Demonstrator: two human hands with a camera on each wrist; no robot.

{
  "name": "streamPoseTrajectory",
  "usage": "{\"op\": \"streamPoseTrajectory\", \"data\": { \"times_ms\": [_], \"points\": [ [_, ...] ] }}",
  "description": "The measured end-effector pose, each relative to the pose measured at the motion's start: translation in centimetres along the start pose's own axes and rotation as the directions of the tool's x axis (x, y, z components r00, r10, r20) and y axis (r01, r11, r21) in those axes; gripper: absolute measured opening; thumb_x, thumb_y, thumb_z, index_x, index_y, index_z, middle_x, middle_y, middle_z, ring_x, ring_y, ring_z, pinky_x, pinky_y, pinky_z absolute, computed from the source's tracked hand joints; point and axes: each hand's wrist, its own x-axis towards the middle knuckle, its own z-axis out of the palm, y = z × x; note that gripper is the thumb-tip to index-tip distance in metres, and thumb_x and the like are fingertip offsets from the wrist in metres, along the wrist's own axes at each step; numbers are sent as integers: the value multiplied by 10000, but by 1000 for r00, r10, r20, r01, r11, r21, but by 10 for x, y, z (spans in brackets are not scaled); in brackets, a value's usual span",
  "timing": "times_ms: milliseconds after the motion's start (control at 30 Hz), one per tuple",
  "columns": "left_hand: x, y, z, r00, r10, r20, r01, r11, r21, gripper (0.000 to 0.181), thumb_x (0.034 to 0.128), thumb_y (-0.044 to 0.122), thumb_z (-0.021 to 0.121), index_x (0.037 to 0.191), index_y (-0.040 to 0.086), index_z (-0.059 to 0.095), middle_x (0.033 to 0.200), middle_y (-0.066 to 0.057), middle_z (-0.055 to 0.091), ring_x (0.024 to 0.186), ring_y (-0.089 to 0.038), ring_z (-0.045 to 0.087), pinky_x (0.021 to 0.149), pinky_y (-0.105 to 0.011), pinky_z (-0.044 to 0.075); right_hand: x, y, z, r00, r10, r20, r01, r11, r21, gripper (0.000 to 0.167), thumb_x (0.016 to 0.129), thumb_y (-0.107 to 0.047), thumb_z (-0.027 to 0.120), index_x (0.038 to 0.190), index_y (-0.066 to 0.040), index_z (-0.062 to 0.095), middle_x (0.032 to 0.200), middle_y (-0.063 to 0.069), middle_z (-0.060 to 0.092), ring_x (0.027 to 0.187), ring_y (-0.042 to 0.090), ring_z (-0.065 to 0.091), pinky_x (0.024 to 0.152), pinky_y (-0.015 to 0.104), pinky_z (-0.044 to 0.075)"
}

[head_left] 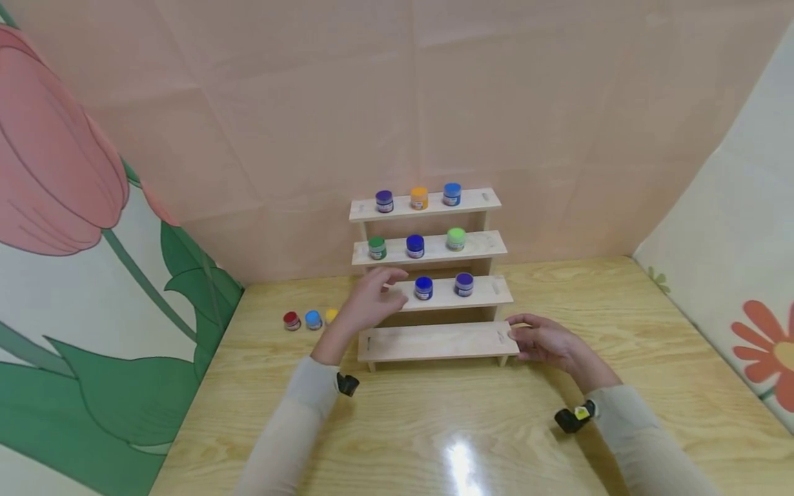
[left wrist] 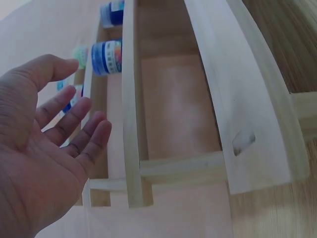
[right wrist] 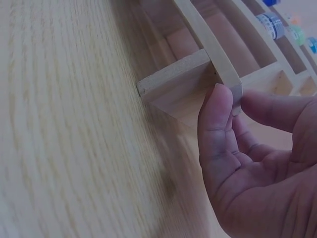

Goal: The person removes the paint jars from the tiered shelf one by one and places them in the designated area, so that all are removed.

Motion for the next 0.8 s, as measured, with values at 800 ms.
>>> {"op": "streamPoseTrajectory", "data": {
  "times_ms": [800],
  "points": [
    [28, 13, 22, 995, -24, 98, 27, 999, -32, 450, 906, 146, 771, 1328, 130, 615, 1300, -35, 607, 1193, -205, 590, 973, -291, 549, 0, -2, 1, 999, 24, -22, -25, 1000, -19, 301, 995, -130, 640, 1273, -120, 524, 872, 3, 635, 745, 108, 626, 701, 263, 606]
  ]
}}
